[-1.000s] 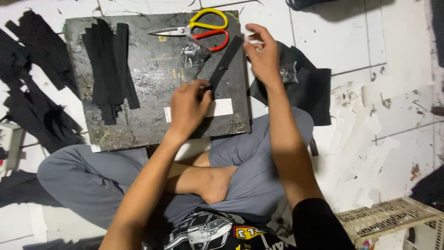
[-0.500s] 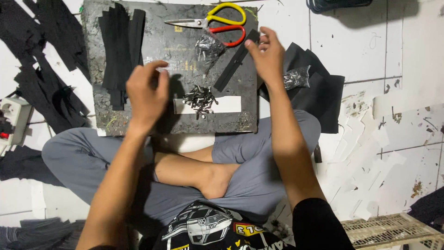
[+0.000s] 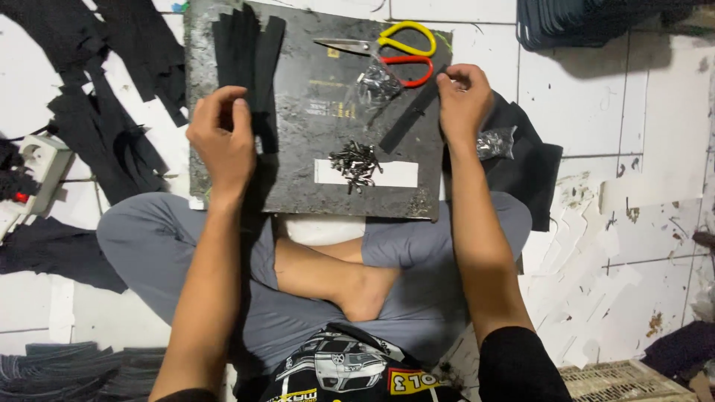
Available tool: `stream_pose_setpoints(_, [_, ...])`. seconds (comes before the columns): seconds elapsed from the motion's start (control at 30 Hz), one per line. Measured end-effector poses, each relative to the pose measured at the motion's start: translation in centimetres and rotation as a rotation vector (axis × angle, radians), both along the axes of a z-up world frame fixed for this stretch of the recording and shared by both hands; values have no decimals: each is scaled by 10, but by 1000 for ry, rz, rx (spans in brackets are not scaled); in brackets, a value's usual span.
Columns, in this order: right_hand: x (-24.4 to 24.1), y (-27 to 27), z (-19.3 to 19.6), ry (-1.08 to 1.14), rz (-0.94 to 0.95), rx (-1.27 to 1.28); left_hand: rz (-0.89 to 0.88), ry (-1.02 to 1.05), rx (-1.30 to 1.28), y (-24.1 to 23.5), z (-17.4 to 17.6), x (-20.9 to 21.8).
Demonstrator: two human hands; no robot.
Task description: The person sits on the floor and attaches metal hook clasps to the ends of black elastic straps, folding the strap ends and pressing the hooks on by hand. Finished straps are laid on the work board while more cut strap pieces and a pile of hooks wait nearby.
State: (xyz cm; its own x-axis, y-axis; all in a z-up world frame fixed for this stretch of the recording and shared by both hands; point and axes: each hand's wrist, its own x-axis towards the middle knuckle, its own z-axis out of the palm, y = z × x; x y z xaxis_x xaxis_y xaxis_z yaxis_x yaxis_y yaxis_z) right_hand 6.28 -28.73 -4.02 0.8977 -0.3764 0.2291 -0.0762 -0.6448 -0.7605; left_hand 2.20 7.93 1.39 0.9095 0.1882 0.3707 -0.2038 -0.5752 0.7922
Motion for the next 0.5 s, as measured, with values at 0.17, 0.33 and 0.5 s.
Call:
stream_pose_setpoints(0.17, [8,-1,-6,-2,8,5,58,-10,293,0,-6,12])
stream_pose_setpoints(0.33, [8,14,-2,-93,-37,-143,83,234,503,-7,-37,23])
stream_pose_setpoints(0.5, [8,16,-4,-127,-81,-223,72,126,467,-3,-36,26])
